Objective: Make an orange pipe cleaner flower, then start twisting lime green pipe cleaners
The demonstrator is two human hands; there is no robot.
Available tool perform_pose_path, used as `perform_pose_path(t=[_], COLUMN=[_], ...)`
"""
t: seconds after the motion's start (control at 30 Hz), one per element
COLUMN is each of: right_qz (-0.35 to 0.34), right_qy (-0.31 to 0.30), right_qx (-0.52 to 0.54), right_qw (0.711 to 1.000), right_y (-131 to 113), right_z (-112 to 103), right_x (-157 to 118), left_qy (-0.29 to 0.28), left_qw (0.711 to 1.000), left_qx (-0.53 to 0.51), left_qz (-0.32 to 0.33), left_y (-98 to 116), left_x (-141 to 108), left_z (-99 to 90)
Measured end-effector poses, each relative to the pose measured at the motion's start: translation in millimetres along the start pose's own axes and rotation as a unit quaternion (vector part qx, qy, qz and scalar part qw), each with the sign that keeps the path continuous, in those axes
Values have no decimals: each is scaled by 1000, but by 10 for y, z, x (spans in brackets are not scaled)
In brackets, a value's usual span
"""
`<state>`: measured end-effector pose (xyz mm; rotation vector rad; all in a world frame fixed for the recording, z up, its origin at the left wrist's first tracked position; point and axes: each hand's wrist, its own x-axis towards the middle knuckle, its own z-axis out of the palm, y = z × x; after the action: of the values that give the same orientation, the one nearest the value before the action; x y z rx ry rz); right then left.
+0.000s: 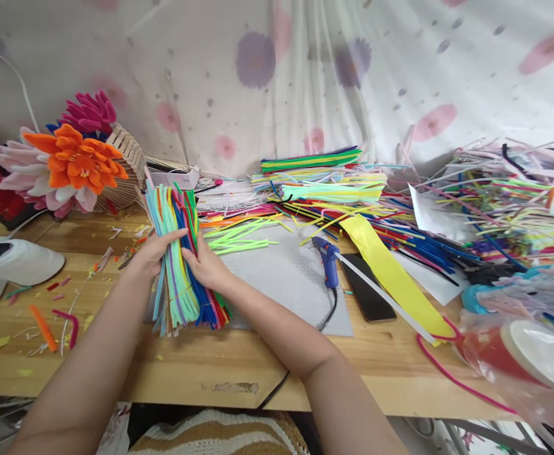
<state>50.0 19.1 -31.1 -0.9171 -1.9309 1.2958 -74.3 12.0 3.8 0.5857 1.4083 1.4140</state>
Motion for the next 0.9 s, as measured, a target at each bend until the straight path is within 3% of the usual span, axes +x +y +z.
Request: perform_pose_path(t=[0.23,0.37,0.47,0.57,0.6,0.7,0.8,0.9], right_qz=[-55,-62,15,96,114,118,94,50], right_qy=[-5,4,-58,-126,-125,-29,-10,-66], right_qx=[-127,-148,-129,-207,-253,-373,-421,-470], right_qw=[990,987,990,965,953,920,902,879], right_y=[-174,-212,-323,-487,-528,-525,-289,67], right_z=[66,-122,-541,-1154,-1352,-1738,-1675,-1321], right_x=[-29,129,310,473,520,640,732,773], left_qy=[4,26,-4,-30,-35,-39,-27,-7], left_qw=[1000,998,993,989,988,987,988,989], left_qx=[-11,-56,-85,-82,-76,-69,-84,-103], left_qz=[-9,-22,-80,-119,-127,-138,-128,-110], left_y=[-5,54,111,203,239,322,327,267], left_x=[-34,33,94,154,173,232,277,295], left_z=[93,151,170,125,96,-6,-82,-113])
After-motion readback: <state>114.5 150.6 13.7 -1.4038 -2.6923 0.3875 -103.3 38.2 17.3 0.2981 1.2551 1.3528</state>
